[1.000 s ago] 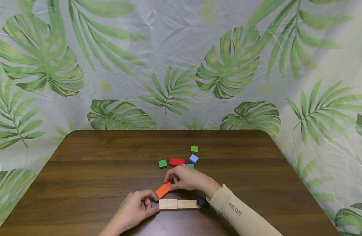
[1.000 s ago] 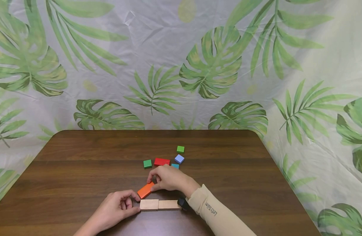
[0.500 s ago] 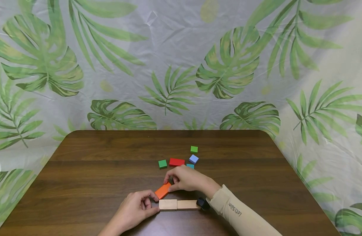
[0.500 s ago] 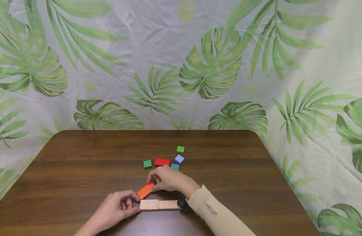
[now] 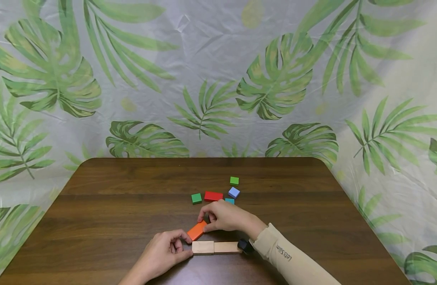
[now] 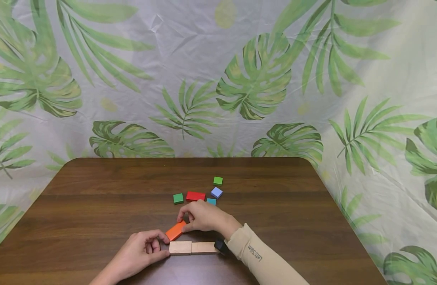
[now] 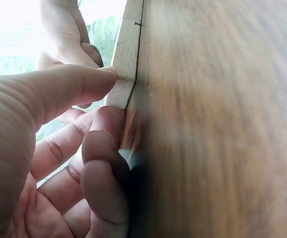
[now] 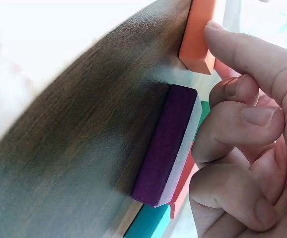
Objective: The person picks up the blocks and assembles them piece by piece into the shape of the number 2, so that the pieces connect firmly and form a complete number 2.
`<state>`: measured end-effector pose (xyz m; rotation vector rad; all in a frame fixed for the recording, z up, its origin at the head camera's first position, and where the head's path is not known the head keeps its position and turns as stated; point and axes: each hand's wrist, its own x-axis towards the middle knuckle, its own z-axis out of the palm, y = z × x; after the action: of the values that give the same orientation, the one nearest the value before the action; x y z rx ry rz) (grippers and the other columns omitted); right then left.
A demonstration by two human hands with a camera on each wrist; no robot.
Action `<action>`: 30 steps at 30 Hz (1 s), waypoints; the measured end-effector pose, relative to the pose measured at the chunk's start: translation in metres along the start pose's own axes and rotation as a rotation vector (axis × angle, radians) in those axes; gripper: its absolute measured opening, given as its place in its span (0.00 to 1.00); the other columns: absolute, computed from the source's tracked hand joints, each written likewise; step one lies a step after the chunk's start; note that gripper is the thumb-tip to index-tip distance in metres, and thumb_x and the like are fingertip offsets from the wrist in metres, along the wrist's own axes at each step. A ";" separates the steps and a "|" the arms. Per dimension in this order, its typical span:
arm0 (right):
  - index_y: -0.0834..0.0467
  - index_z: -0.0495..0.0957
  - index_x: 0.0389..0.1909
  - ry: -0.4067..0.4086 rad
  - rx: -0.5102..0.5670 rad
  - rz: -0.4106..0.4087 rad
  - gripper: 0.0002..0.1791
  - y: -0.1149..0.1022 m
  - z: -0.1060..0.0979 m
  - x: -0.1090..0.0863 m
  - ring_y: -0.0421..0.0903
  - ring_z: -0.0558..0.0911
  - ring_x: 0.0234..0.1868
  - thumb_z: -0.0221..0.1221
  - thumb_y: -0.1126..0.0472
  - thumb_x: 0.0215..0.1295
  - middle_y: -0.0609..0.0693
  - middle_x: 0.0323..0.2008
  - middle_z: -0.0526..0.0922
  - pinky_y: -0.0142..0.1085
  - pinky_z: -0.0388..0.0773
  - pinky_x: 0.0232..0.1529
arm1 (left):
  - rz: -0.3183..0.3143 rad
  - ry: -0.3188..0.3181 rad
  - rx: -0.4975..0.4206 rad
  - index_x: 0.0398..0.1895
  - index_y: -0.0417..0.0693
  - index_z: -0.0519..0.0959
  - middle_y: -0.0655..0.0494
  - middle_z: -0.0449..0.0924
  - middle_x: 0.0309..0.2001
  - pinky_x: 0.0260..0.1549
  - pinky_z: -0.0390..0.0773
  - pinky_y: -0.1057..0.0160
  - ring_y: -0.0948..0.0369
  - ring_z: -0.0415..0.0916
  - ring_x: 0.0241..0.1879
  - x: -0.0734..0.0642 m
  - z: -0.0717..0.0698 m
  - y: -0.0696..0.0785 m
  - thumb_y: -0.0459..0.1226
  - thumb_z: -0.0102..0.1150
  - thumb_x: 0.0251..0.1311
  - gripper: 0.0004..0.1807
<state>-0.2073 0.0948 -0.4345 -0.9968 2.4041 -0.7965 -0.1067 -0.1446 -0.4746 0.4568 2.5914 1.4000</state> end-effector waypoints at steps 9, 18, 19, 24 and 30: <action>0.53 0.87 0.49 0.004 0.059 -0.014 0.10 0.005 -0.004 -0.002 0.33 0.66 0.20 0.73 0.60 0.69 0.40 0.18 0.70 0.26 0.62 0.26 | 0.020 0.007 -0.022 0.39 0.55 0.86 0.68 0.77 0.22 0.18 0.69 0.71 0.75 0.67 0.17 0.000 0.000 0.000 0.42 0.80 0.59 0.11; 0.53 0.87 0.52 0.024 0.067 -0.005 0.12 0.012 -0.011 -0.007 0.33 0.65 0.20 0.72 0.59 0.70 0.41 0.18 0.70 0.27 0.63 0.27 | 0.022 0.007 -0.047 0.41 0.53 0.85 0.67 0.77 0.22 0.18 0.69 0.71 0.75 0.67 0.17 0.000 0.000 -0.001 0.42 0.80 0.60 0.11; 0.53 0.87 0.53 0.025 0.068 -0.004 0.12 0.012 -0.012 -0.008 0.34 0.65 0.20 0.72 0.58 0.71 0.41 0.18 0.70 0.27 0.63 0.27 | 0.022 0.008 -0.048 0.41 0.53 0.85 0.67 0.77 0.23 0.18 0.69 0.71 0.75 0.67 0.17 0.000 0.000 -0.001 0.42 0.80 0.60 0.12; 0.53 0.86 0.53 0.037 0.066 0.010 0.12 0.016 -0.016 -0.012 0.33 0.66 0.21 0.71 0.58 0.71 0.40 0.19 0.70 0.27 0.63 0.28 | 0.030 0.015 -0.041 0.43 0.54 0.85 0.67 0.77 0.22 0.19 0.70 0.71 0.75 0.67 0.18 0.001 0.000 -0.002 0.43 0.81 0.59 0.14; 0.53 0.86 0.53 0.048 0.093 0.033 0.12 0.022 -0.021 -0.016 0.34 0.66 0.22 0.70 0.58 0.72 0.40 0.20 0.69 0.28 0.64 0.28 | 0.060 0.026 -0.014 0.51 0.56 0.86 0.69 0.78 0.23 0.19 0.71 0.71 0.75 0.69 0.18 0.000 0.000 -0.002 0.44 0.81 0.58 0.19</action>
<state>-0.2193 0.1268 -0.4306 -0.9096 2.3934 -0.9207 -0.1073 -0.1453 -0.4766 0.5225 2.6072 1.4514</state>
